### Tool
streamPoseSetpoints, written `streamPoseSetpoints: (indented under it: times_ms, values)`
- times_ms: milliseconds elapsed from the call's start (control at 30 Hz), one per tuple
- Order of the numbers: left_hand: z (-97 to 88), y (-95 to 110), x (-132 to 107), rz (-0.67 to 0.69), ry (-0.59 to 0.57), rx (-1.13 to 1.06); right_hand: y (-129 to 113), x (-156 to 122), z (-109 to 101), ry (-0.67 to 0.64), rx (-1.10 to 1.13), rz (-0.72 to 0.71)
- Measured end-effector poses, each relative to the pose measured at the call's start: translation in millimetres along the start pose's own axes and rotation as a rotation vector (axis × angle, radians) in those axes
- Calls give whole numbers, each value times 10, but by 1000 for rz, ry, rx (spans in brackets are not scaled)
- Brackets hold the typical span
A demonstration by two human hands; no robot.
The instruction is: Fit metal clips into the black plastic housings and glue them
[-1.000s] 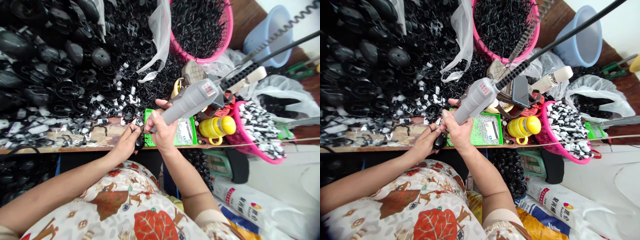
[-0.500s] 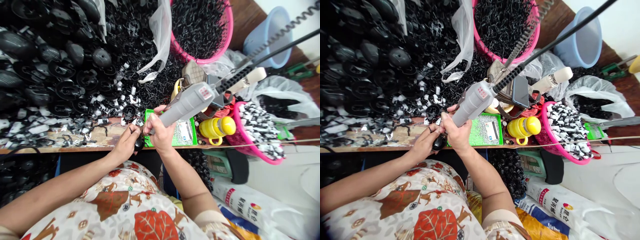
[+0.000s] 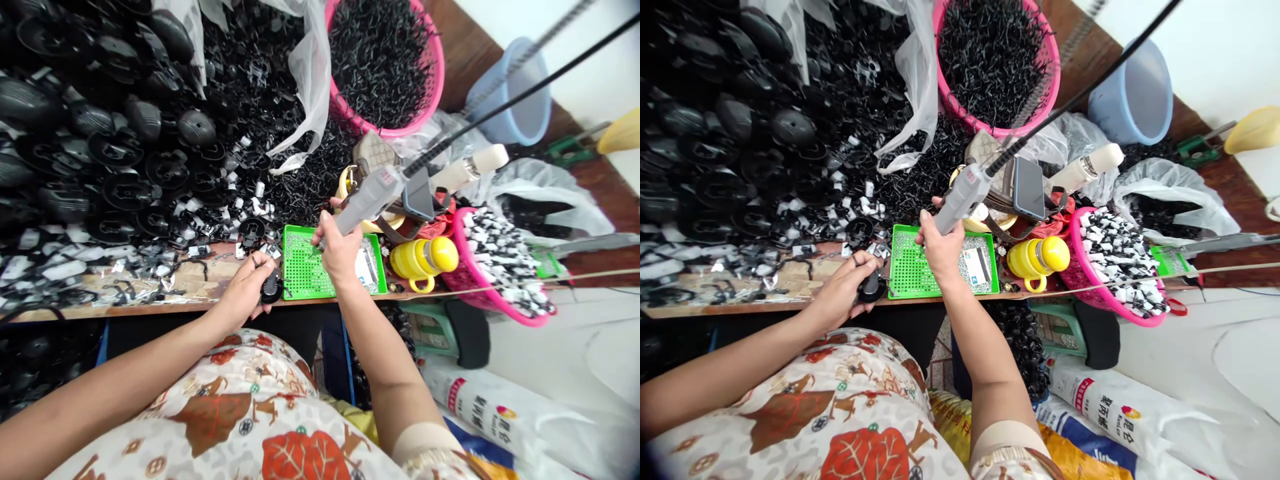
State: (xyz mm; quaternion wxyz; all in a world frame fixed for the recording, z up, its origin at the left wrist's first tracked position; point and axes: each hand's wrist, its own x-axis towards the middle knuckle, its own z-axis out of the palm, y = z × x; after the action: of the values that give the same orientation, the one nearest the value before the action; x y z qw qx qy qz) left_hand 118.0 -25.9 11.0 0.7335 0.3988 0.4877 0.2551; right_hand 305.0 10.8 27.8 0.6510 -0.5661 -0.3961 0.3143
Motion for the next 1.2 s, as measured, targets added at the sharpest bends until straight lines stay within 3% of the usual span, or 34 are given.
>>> streamPoseSetpoints:
  times_ms: [167,300,600,833,1000,1200]
  values:
    - [-44,12,-1,34,-84,-121,94,-71,81,-8,-105,39]
    - [-84,-23,-26,68,-120,-3,58,-102,108,-19,-130,40]
    - [-40,-16,2,55,-74,220,59,-151,104,14,-82,26]
    - [-46,3,6,29,-76,241,-275,-290,195,44,213,-112]
    - [-44,-13,14,56,-88,217,-441,-511,425,-38,333,17]
    - [-63,-83,34,135,-67,215,-311,-595,538,-133,308,95]
